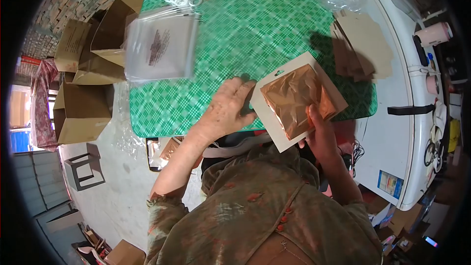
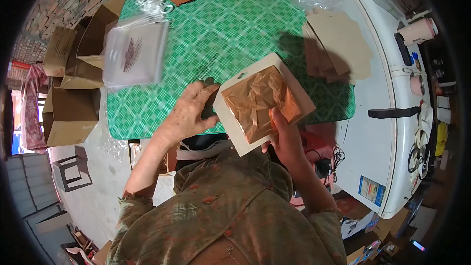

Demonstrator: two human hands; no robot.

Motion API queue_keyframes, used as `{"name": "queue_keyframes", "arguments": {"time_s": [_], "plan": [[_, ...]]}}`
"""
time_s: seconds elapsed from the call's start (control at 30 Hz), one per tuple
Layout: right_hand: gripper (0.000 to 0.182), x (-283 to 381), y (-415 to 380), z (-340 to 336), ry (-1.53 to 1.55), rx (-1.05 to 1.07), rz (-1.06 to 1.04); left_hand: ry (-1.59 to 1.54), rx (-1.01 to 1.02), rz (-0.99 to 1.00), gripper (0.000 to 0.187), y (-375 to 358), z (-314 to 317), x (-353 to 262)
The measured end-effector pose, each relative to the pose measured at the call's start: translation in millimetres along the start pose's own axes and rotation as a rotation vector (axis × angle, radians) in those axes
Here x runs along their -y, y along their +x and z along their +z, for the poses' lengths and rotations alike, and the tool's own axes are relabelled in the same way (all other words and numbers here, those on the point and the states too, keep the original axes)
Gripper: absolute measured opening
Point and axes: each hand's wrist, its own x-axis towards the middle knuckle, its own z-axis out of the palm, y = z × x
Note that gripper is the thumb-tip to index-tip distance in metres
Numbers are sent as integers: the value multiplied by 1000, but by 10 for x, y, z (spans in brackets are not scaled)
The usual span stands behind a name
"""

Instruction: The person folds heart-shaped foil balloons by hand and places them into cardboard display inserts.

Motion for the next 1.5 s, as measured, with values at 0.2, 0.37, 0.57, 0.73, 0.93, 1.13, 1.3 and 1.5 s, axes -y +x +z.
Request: {"name": "queue_keyframes", "arguments": {"time_s": [0.2, 0.37, 0.57, 0.73, 0.93, 1.13, 1.3, 1.5], "plan": [[40, -23, 32, -26, 15, -48, -53, 33, -41, -27, 62, 15, 103, 26], [40, 110, -54, -274, -87, -137, -32, 25, -85, -17, 54, 30, 105, -13], [47, 312, -190, -367, -137, -37, -18, 157, -33, -77, 37, 95, 139, -63], [48, 264, -145, -602, -231, 100, 319, 200, -34, -63, 29, 163, 161, -43], [42, 308, -84, -387, -111, 106, 272, 207, -58, -57, 20, 162, 179, -66], [43, 253, -47, -374, -107, 123, 215, 183, -92, -47, 16, 114, 203, -88], [45, 216, -43, -361, -93, 103, 220, 121, -67, -63, 13, 70, 180, -180], [49, 138, -28, -461, -184, 110, 260, 29, 51, -82, 10, -18, 109, -301]]}}
